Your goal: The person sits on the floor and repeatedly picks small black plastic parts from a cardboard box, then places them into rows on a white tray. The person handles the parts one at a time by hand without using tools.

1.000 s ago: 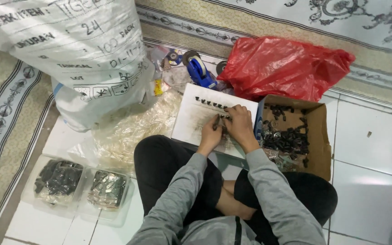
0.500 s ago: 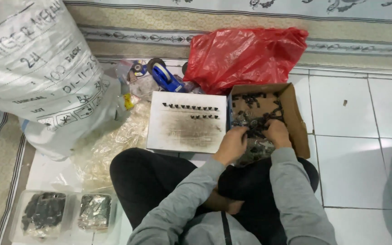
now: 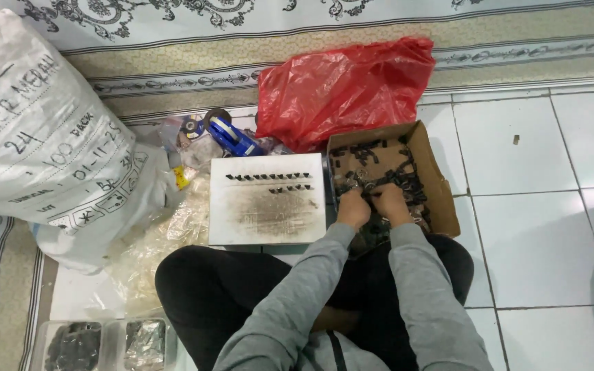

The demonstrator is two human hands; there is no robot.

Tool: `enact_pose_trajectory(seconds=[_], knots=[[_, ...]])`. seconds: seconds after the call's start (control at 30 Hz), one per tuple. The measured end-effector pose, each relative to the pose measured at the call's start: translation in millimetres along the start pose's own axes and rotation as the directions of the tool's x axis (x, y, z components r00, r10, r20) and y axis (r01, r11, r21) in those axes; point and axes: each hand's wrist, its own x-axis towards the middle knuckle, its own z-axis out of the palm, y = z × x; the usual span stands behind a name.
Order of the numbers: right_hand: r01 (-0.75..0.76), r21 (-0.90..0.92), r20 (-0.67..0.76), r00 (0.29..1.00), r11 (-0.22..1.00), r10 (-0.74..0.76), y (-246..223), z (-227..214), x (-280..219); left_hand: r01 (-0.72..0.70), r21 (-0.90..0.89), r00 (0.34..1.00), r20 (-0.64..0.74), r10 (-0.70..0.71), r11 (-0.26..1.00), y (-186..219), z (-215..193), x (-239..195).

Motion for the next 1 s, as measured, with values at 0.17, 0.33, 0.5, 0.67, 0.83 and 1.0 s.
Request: enact_pose_trajectory(seconds=[0.17,0.33,0.5,0.67,0.83,1.0], knots=[[-0.052,0.064,0.068,0.997,0.997,0.047,8,6,0,0.098,-0.209,0.995,-0.006,-0.102,0.973,-11,12,9],[-0.02,0.055,0.096,0.995,0.998,0.015,13,4,2,0.1,-0.405,0.975,-0.143,-0.171,0.909,-78,60,67],[-0.131,0.116,0.124,0.985,0.985,0.117,19,1,0,0.133,-0.376,0.951,-0.211,-0.224,0.917,-71,67,59],[-0.221,0.3,0.134,0.973,0.928,0.189,21,-2,0,0.14,-0.438,0.955,-0.178,-0.238,0.888,-30,41,33],[-0.322,0.417,0.168,0.946,0.85,0.277,24,-4,-4,0.135,-0.447,0.956,-0.177,-0.235,0.884,-19,35,16],[-0.205,0.455,0.068,0.978,0.866,0.195,-16,-26,-36,0.039,-0.39,0.939,-0.3,-0.167,0.92,15,8,-9]])
